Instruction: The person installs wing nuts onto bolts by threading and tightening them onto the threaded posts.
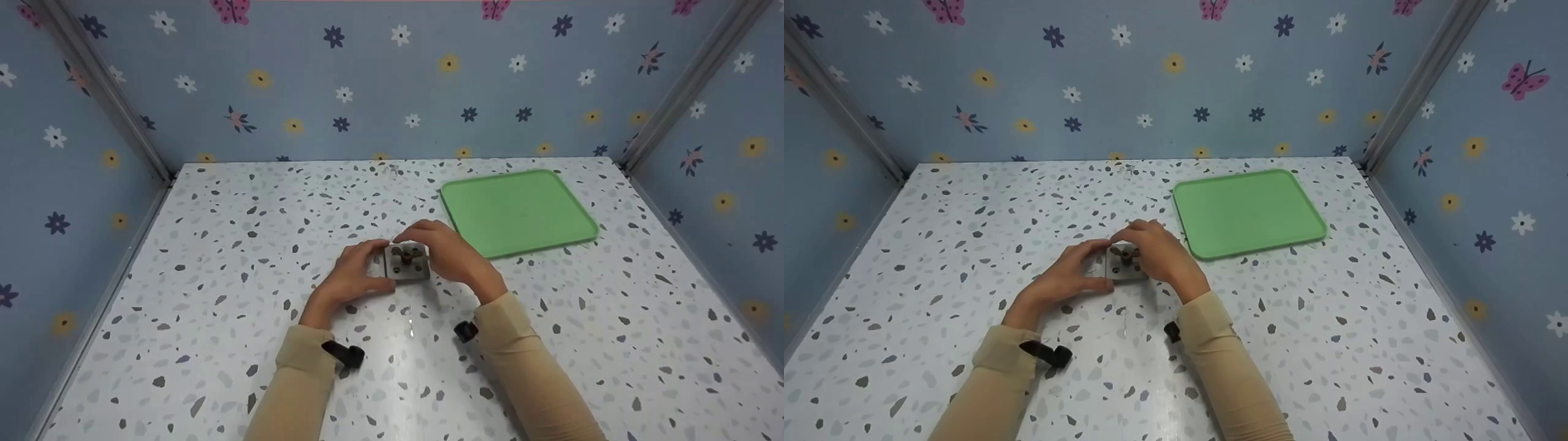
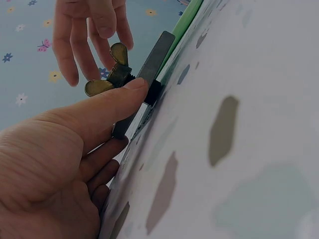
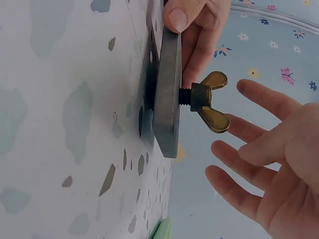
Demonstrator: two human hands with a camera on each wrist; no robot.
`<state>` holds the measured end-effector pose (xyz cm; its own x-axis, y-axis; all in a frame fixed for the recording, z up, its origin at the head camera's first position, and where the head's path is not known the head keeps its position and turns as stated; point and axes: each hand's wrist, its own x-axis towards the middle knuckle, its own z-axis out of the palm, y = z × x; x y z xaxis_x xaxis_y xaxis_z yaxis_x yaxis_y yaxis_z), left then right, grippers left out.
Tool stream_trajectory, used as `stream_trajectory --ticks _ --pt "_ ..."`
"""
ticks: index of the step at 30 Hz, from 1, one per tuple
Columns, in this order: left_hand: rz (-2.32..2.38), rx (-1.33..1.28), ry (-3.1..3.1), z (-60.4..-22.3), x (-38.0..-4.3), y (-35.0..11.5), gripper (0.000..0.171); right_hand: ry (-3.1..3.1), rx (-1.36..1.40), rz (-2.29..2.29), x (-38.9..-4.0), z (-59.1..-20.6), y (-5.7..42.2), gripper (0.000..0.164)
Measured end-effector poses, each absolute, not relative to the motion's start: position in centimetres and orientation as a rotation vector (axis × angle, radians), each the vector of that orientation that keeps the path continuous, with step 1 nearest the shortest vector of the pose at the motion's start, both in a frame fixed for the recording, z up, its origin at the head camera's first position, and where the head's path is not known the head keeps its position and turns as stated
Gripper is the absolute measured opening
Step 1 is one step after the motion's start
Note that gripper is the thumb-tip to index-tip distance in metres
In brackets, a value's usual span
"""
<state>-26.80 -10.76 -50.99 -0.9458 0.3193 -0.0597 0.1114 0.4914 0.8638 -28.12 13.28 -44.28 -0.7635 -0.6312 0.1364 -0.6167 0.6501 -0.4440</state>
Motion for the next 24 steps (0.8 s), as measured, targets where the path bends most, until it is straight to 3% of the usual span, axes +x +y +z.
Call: stream_trajectory --ticks 5,24 --pt "1.441 0.372 2.524 -50.99 -26.79 -10.80 0.092 2.803 -1.049 -0.712 -27.97 -44.42 12.93 0.080" --pt "1.441 0.365 2.522 -50.91 -26.62 -10.87 0.092 2.807 -1.058 -0.664 -27.97 -44.75 12.50 0.070"
